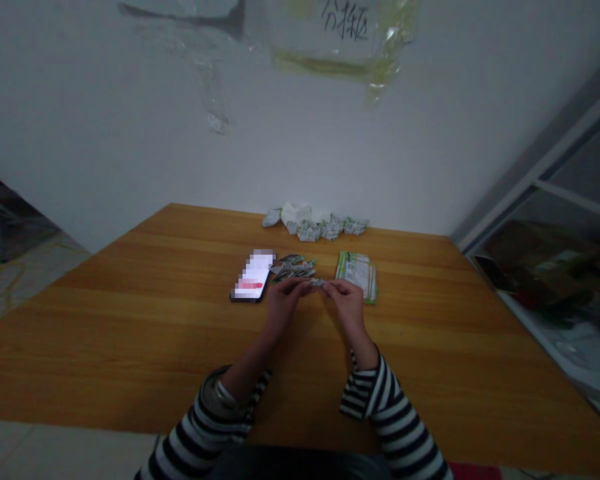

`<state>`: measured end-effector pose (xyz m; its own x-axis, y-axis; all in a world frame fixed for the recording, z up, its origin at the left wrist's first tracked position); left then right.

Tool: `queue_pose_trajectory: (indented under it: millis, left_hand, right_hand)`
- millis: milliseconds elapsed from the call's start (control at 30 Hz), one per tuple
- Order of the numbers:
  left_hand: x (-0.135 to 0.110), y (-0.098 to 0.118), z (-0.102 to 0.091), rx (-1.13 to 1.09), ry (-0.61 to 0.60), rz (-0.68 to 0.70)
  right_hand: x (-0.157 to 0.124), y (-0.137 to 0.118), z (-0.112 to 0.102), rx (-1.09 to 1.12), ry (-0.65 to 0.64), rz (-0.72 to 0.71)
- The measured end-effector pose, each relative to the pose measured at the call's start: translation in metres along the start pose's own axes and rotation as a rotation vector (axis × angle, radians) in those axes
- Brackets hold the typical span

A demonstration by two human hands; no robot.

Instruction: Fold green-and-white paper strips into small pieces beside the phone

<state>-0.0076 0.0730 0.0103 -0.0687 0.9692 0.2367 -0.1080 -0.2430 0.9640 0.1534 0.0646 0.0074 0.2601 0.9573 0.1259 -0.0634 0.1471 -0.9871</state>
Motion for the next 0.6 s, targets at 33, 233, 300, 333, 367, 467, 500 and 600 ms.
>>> queue_pose_trajectory:
  millis: [33,233,300,333,367,467,500,600]
  left_hand:
    - [-0.001,0.0,0.0,0.0,0.012,0.003]
    - [-0.005,0.003,0.004,-0.03,0.053,-0.04]
    - [-0.006,0.002,0.004,-0.047,0.065,-0.063]
    - [-0.006,0.001,0.005,-0.057,0.068,-0.072]
    - [-0.006,0.0,0.005,-0.074,0.073,-0.078]
    - [-0.006,-0.005,0.006,-0.17,0.103,-0.095]
    - [-0.006,-0.007,0.007,-0.21,0.108,-0.108]
    - [-0.006,-0.012,0.009,-0.28,0.099,-0.147]
  right_hand:
    - [0.0,0.0,0.0,-0.004,0.007,-0.002]
    - [0.0,0.0,-0.003,0.045,0.084,0.034]
    - [0.0,0.003,-0.001,0.075,0.093,0.056]
    - [-0.001,0.005,0.0,0.086,0.102,0.062]
    - [-0.002,0.006,0.001,0.096,0.115,0.065]
    - [-0.005,0.009,0.003,0.132,0.158,0.075]
    - [-0.006,0.01,0.004,0.151,0.171,0.078]
    - [-0.007,0.01,0.005,0.217,0.207,0.087]
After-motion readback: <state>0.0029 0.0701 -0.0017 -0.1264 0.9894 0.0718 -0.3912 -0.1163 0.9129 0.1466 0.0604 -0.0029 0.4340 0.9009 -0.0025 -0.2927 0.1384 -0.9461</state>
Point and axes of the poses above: each hand's wrist, its own x-axis towards the middle knuckle, its own z-axis out of the palm, y = z × x, the point moved 4 cm from there along x, towards the middle knuckle, and after that the axes turned 4 degrees about z, right-handed, at the moved point
